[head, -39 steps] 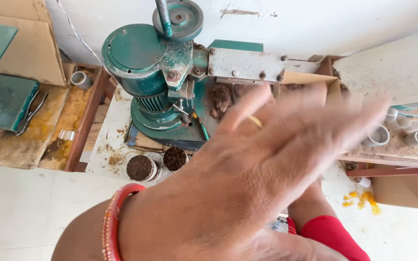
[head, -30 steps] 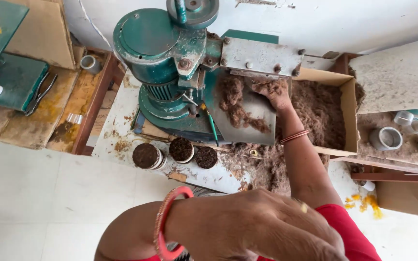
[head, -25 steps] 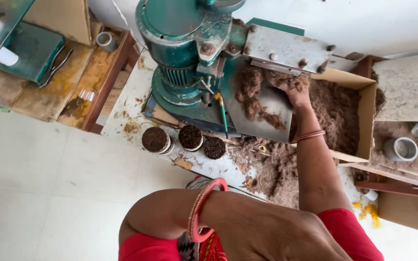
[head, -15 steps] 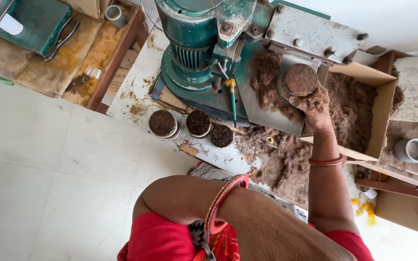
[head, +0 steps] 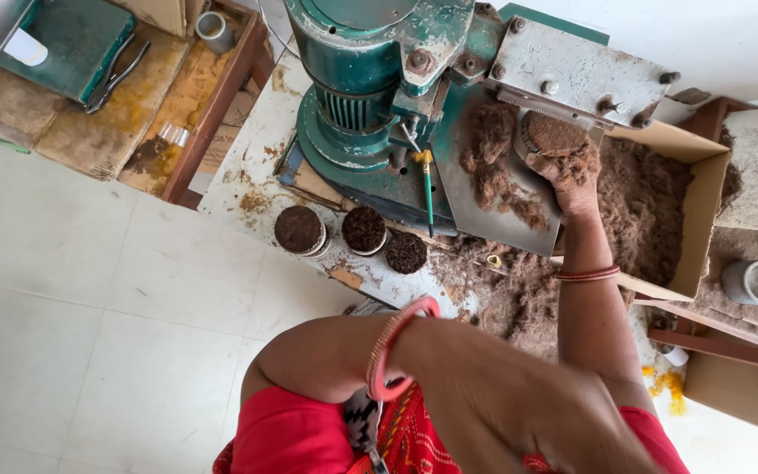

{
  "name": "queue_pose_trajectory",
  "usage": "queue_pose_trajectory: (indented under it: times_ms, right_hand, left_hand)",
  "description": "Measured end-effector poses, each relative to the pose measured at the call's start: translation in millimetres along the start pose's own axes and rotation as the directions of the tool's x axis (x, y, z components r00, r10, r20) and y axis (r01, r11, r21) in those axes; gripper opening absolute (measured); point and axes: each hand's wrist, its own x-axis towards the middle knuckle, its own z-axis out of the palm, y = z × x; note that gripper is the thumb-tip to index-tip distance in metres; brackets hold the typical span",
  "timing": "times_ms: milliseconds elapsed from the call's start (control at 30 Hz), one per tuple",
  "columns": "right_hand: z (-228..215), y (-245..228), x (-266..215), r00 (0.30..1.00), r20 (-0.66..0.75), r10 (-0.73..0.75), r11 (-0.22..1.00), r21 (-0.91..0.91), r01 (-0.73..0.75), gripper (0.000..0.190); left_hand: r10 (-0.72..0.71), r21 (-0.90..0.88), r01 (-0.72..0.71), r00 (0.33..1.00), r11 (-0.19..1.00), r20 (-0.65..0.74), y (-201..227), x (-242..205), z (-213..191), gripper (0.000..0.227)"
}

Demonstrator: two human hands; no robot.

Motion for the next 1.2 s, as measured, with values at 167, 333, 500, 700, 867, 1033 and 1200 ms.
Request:
queue_pose_trajectory:
  times_ms: [167,333,500,700,867,1033,1200]
  right_hand:
    - [-20,11,30,0.995,0.081,-0.06,0.998,0.012,0.059,0.077]
    - [-40,17,59,0.997,0.014,-0.07,0.994,-0.078,0.071,0.063]
    - [-42,19,47,0.992,0.082,-0.094,0.995,0.024,0.093,0.068]
    - [-29,1,-17,0.993,0.075,-0.095,0.983,-0.151,0.106,0.09]
    - [-16,-16,-31,0.995,0.015,-0.095,0.978,-0.185,0.096,0.103]
    - [-12,-4,-13,0.987,0.007,-0.161,0.951,-0.267,0.157,0.086]
    - [-18,-6,4,0.986,0.012,-0.164,0.939,-0.303,0.16,0.084]
  left_hand:
    - [0.268,0.736,0.376,0.759,0.562,-0.593,38,-55,-111,0.017]
    - [0.621,0.48,0.839,0.524,-0.258,-0.583,62,-149,-234,0.075]
    - [0.445,0.366,0.87,0.485,-0.329,-0.752,67,-175,-313,0.102]
    - [0.232,0.356,0.888,0.427,-0.291,-0.874,72,-136,-320,0.085]
    - [0.178,0.274,0.88,0.364,-0.389,-0.914,78,-128,-319,0.068]
    - [0.288,0.489,0.735,0.651,-0.469,-0.703,63,-154,-335,0.064]
    - [0.188,0.34,0.87,0.423,-0.356,-0.886,71,-124,-320,0.057]
